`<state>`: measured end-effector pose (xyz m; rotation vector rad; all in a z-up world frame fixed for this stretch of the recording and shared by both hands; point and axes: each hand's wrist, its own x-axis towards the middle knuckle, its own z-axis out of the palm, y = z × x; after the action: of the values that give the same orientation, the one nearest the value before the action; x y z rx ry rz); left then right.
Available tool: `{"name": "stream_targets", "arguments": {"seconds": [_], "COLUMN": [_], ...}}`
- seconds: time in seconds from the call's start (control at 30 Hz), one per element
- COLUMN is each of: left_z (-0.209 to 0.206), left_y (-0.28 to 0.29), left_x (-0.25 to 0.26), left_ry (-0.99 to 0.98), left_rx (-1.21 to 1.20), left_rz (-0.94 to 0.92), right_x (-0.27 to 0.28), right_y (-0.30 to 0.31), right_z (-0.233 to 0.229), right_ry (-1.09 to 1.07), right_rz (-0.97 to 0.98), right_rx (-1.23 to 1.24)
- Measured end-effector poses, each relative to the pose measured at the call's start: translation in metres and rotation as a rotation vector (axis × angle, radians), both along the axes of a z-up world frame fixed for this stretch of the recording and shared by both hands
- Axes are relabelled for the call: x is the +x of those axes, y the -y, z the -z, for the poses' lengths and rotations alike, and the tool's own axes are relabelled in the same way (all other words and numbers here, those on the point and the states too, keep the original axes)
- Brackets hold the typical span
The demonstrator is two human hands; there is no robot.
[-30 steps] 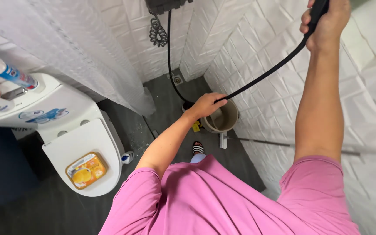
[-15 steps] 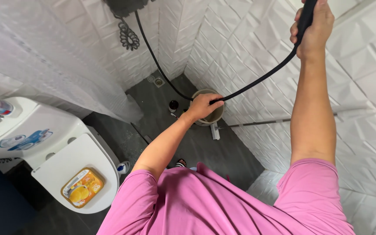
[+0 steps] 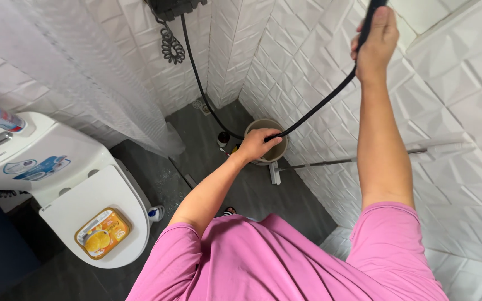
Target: The recorder is assembling or repairing a handheld showerhead and attaching it to its hose in a bathroom shower area.
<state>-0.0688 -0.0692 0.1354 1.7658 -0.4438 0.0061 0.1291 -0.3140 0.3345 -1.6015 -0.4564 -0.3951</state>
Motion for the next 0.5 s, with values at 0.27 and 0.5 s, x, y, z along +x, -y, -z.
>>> {"name": "stream_targets", "arguments": {"seconds": [0.27, 0.5], "left_z": [0.006, 0.025], "left_y": [-0.053, -0.102], "left_x": [-0.01, -0.015], "left_ry": [-0.073, -0.06], "left_rx": [0.036, 0.085], "left_rz": [-0.06, -0.165], "right_x": [0.0, -0.007], "right_y": [-0.101, -0.191], "right_z": [0.0, 0.02], "right_ry": [0.113, 0.18], "right_rz": [0.113, 0.15], "right_rx": [-0.19, -0.206]}}
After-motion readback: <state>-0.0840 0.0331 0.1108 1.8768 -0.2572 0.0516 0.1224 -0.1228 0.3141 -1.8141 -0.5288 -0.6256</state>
